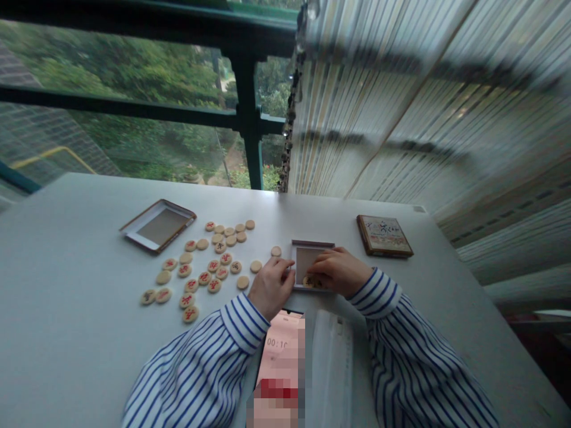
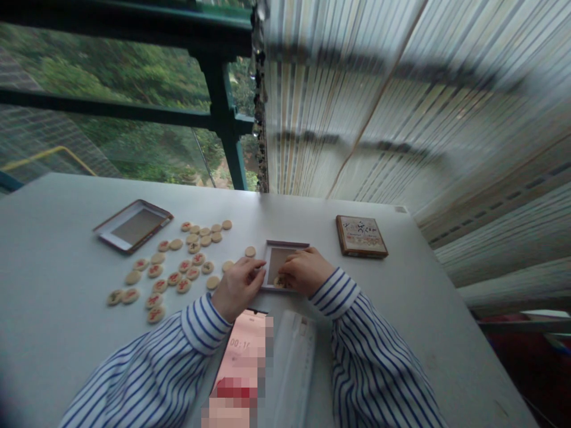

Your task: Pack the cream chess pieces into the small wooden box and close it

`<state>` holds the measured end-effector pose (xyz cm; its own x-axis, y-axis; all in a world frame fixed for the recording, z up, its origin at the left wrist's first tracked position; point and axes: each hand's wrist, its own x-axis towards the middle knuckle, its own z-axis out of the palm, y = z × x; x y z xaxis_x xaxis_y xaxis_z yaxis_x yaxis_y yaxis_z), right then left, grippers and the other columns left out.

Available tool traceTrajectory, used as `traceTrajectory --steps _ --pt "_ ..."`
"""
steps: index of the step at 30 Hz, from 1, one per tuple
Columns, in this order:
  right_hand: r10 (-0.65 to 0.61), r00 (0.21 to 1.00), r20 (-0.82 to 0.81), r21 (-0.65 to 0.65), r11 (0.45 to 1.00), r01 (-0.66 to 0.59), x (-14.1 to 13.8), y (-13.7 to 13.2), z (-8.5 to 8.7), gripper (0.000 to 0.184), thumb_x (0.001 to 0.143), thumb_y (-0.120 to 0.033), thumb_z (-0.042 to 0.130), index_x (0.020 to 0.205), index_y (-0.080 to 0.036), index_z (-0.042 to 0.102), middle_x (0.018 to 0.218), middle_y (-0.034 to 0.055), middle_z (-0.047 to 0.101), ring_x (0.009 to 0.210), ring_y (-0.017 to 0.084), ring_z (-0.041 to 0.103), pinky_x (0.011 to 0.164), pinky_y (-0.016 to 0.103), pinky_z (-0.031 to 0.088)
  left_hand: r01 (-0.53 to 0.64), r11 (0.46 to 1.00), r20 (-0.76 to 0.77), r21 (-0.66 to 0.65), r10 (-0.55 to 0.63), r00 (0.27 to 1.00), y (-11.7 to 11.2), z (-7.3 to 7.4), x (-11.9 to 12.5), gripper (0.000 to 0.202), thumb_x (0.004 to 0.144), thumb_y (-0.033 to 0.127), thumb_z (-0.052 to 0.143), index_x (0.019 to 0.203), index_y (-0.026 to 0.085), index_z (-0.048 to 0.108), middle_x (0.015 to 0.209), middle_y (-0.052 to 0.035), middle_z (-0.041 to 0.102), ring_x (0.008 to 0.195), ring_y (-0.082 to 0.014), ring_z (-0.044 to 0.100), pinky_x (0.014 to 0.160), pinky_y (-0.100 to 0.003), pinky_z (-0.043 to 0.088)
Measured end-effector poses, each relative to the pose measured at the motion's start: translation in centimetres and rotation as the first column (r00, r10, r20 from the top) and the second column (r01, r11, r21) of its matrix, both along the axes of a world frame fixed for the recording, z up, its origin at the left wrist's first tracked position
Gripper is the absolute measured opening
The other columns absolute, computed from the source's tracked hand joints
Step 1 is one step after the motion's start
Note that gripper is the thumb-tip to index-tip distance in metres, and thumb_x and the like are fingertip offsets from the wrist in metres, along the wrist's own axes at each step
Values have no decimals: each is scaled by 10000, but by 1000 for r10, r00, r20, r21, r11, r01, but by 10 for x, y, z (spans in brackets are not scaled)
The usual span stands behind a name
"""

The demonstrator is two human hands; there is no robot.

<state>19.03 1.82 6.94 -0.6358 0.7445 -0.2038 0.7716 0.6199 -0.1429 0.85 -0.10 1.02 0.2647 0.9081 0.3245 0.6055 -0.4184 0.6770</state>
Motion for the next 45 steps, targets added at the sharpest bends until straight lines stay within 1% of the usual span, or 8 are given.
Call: traceTrajectory --steps 2,6,9,11,15,24,34,45 --pt "-28 1000 1 8 1000 28 4 0 1 226 794 -228 491 950 -265 650 924 22 657 897 171 557 752 298 305 17 999 -27 45 -16 1000 -2 2 0 214 805 197 474 947 142 625 893 -79 553 711 -133 546 707 -292 477" --pt "-75 997 33 -5 997 75 10 0 4 226 776 -209 497 925 -265 657 923 24 663 906 171 561 771 300 315 65 987 -151 145 -42 988 -7 7 1 235 800 223 481 965 187 645 1087 -111 479 911 -199 499 820 -376 436" --pt "-88 994 57 -28 996 90 11 -1 6 226 774 -212 494 914 -270 662 913 20 670 902 172 565 777 304 323 106 981 -240 161 -66 969 -9 11 2 238 801 242 485 975 216 645 1181 -108 443 1042 -253 434 885 -445 386" --pt "-86 994 71 -36 995 89 10 -1 6 218 772 -223 496 899 -271 666 899 20 674 892 176 569 781 312 325 124 979 -274 161 -77 959 -10 12 2 235 801 250 485 969 227 647 1210 -101 432 1072 -269 410 886 -467 378" --pt "-75 992 101 -41 996 79 7 -2 7 216 772 -233 485 869 -284 671 870 18 682 874 181 579 778 325 327 136 980 -311 148 -84 947 -11 11 4 232 804 259 478 955 242 653 1243 -89 418 1089 -278 393 877 -484 377" --pt "-70 991 111 -56 995 77 7 -1 7 233 756 -220 478 858 -291 675 840 16 690 844 178 591 789 329 323 137 983 -312 124 -92 946 -12 11 4 223 805 263 478 924 254 666 1274 -81 404 1115 -286 379 876 -489 370" --pt "-77 989 129 -54 995 84 7 -2 6 239 754 -222 473 847 -297 679 825 14 690 823 177 593 791 328 328 142 981 -299 135 -97 949 -13 12 4 217 796 243 491 919 245 670 1260 -78 425 1111 -277 383 878 -478 373" --pt "-103 988 114 -52 993 109 8 -1 8 237 751 -233 475 863 -281 678 836 23 690 842 186 595 796 336 330 138 985 -297 108 -100 950 -12 11 4 217 797 257 490 921 253 668 1247 -77 440 1111 -277 388 882 -472 370"
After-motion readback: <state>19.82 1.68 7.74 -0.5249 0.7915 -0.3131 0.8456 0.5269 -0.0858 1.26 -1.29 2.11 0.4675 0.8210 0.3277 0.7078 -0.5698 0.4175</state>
